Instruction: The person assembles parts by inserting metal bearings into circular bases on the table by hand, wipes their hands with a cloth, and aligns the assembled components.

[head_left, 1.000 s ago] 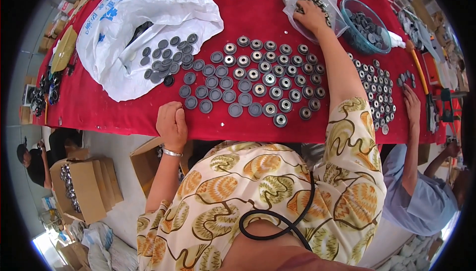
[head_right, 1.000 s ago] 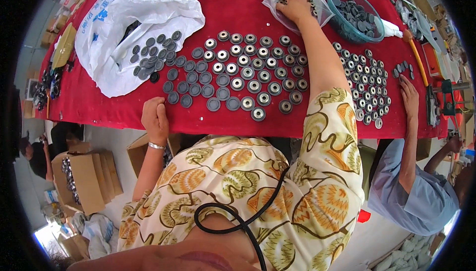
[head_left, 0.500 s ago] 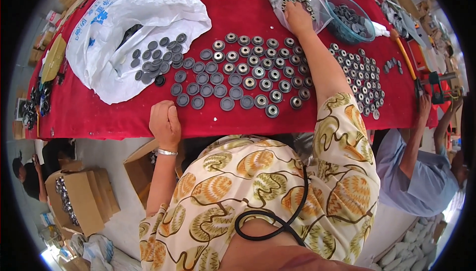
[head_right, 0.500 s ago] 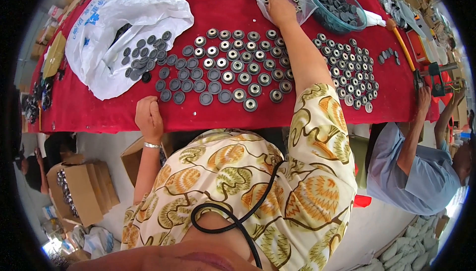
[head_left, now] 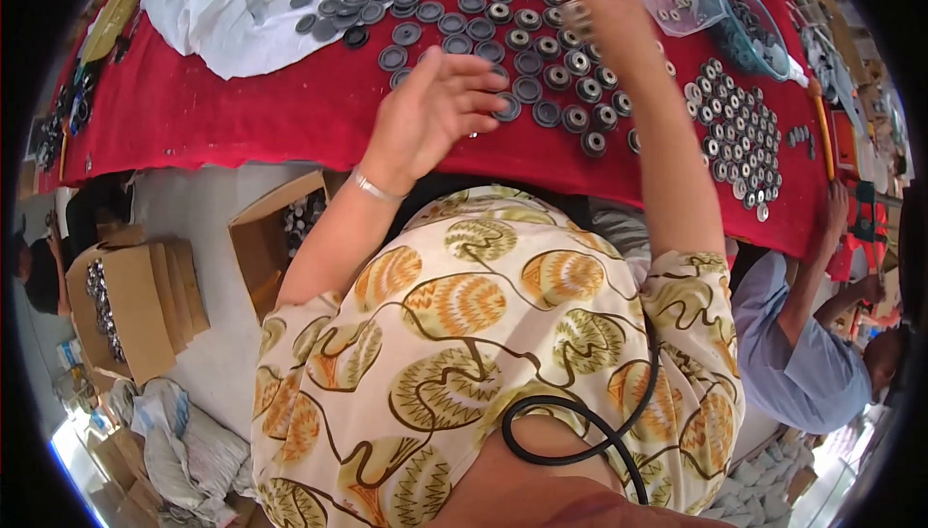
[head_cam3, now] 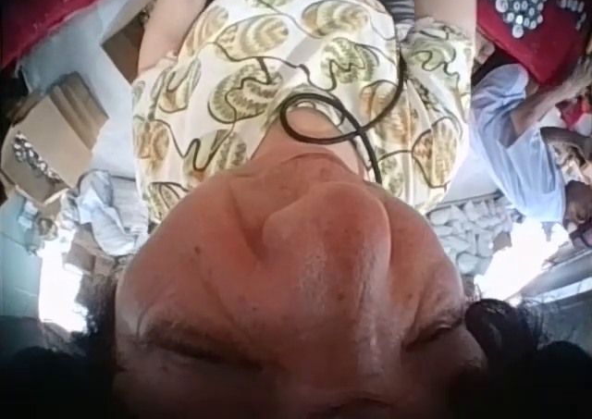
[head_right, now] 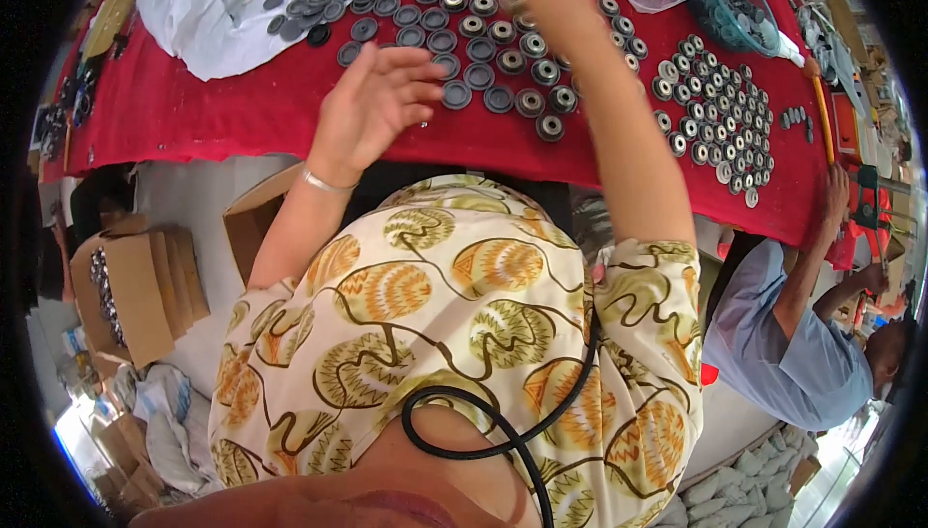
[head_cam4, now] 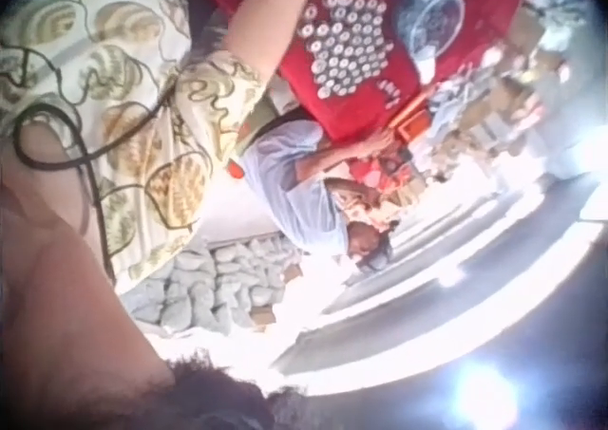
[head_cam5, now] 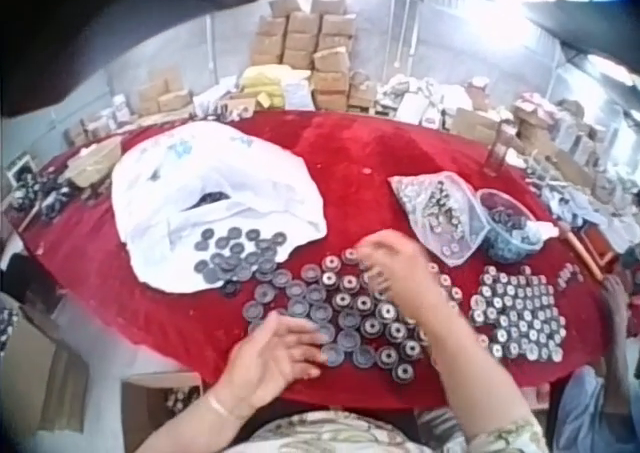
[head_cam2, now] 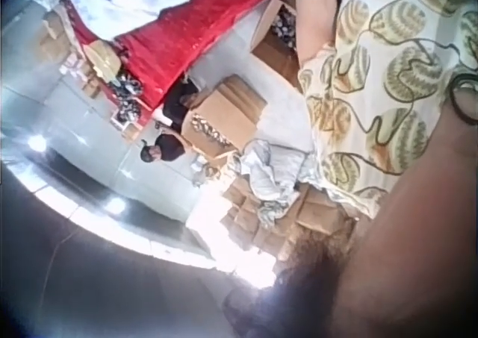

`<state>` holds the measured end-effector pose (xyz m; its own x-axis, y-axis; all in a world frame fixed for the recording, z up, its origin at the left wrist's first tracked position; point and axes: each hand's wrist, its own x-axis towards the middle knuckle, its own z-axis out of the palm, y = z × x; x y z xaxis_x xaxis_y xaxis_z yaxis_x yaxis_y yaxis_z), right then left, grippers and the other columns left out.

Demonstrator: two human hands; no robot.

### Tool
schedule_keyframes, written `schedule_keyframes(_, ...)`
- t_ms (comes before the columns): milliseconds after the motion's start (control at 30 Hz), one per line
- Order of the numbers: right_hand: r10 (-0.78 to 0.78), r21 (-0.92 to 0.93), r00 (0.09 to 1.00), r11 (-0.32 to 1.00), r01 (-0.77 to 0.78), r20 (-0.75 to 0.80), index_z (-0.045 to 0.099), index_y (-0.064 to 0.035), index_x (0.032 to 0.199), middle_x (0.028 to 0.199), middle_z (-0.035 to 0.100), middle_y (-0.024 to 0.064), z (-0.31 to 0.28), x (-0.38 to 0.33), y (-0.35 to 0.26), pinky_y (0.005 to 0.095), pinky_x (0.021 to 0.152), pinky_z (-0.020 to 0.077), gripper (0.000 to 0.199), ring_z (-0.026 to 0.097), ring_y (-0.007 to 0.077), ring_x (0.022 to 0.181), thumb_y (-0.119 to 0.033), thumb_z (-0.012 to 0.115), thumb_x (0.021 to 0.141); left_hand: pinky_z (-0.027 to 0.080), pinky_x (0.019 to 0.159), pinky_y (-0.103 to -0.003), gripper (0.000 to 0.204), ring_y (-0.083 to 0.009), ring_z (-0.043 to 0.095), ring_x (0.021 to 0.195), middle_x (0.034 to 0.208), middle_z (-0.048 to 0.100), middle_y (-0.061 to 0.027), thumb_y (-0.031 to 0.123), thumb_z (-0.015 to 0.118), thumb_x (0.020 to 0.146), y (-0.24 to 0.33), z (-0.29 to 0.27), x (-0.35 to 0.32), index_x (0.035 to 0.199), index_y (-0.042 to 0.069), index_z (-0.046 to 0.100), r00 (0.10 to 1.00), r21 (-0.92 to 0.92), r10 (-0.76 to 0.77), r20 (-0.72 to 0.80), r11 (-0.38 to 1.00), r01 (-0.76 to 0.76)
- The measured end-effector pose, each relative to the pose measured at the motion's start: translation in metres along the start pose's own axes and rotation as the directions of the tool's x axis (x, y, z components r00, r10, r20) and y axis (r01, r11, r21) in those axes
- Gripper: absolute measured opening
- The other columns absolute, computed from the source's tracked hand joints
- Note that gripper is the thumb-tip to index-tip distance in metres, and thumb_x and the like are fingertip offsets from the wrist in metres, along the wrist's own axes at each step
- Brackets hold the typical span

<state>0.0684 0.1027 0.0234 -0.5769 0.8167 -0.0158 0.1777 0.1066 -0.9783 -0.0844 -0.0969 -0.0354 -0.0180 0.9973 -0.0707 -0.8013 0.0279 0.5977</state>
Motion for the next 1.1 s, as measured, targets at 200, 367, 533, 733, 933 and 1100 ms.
schedule_keyframes(200,-0.549,-0.507,0.751,0.559,0.656,0.366,0.063,-0.0097,0.104,0.092,0.062,0.01,0.104,-0.066,0.011,0.0366,0.068,0.0505,0.021,0.062,0.0289,0.078,-0.017,0.063,0.084,0.048,0.095,-0.039,0.033,-0.0208,0.059,0.108,0.116,0.061,-0.0056,0.033,0.036,0.101,-0.015,0.005,0.001,0.115,0.009,0.055,0.982,-0.482,-0.137,-0.128,0.874,0.059)
schedule_keyframes(367,-0.564,-0.394,0.692,0.57,0.721,0.451,0.063,-0.0086,0.105,0.094,0.063,0.0071,0.104,-0.078,0.013,0.0389,0.079,0.0462,0.024,0.062,0.0276,0.09,-0.017,0.065,0.083,0.048,0.092,-0.038,0.027,-0.0199,0.059,0.104,0.111,0.061,-0.0066,0.027,0.04,0.1,-0.016,-0.031,-0.013,0.11,0.006,0.055,0.998,-0.524,-0.012,-0.061,0.852,-0.022)
schedule_keyframes(533,-0.624,-0.445,0.675,0.514,0.734,0.393,0.064,-0.0103,0.102,0.092,0.063,0.0051,0.086,-0.08,0.018,0.0403,0.082,0.0432,0.023,0.061,0.0262,0.088,-0.013,0.063,0.08,0.05,0.088,-0.039,0.023,-0.0222,0.06,0.1,0.109,0.062,-0.0094,0.021,0.045,0.098,-0.017,-0.009,-0.008,0.108,0.003,0.056,0.992,-0.468,0.003,-0.127,0.881,-0.063)
schedule_keyframes(733,-0.573,-0.59,0.76,0.511,0.625,0.308,0.066,-0.012,0.101,0.089,0.063,0.0039,0.068,-0.086,0.02,0.0402,0.082,0.0415,0.021,0.061,0.0259,0.087,-0.012,0.063,0.08,0.049,0.092,-0.042,0.029,-0.0234,0.059,0.105,0.113,0.062,-0.0122,0.019,0.045,0.097,-0.015,0.007,-0.002,0.113,-0.001,0.057,0.984,-0.262,-0.022,-0.174,0.965,-0.025)
schedule_keyframes(933,-0.534,-0.52,0.81,0.633,0.574,0.244,0.064,-0.0101,0.095,0.086,0.062,0.0069,0.06,-0.092,0.017,0.042,0.082,0.0411,0.016,0.06,0.0287,0.086,-0.012,0.065,0.079,0.047,0.094,-0.042,0.033,-0.0229,0.058,0.108,0.116,0.061,-0.0115,0.02,0.043,0.098,-0.023,0.0,0.004,0.12,-0.002,0.055,0.997,-0.292,-0.056,-0.061,0.956,0.035)
schedule_keyframes(1100,-0.523,-0.547,0.813,0.615,0.568,0.256,0.064,-0.0112,0.099,0.088,0.062,0.0069,0.062,-0.093,0.025,0.0414,0.085,0.0405,0.021,0.06,0.0279,0.088,-0.011,0.066,0.079,0.047,0.094,-0.04,0.034,-0.0209,0.057,0.108,0.119,0.06,-0.0099,0.022,0.041,0.099,-0.034,-0.002,0.004,0.123,0.001,0.054,0.997,-0.265,-0.056,-0.056,0.963,0.039)
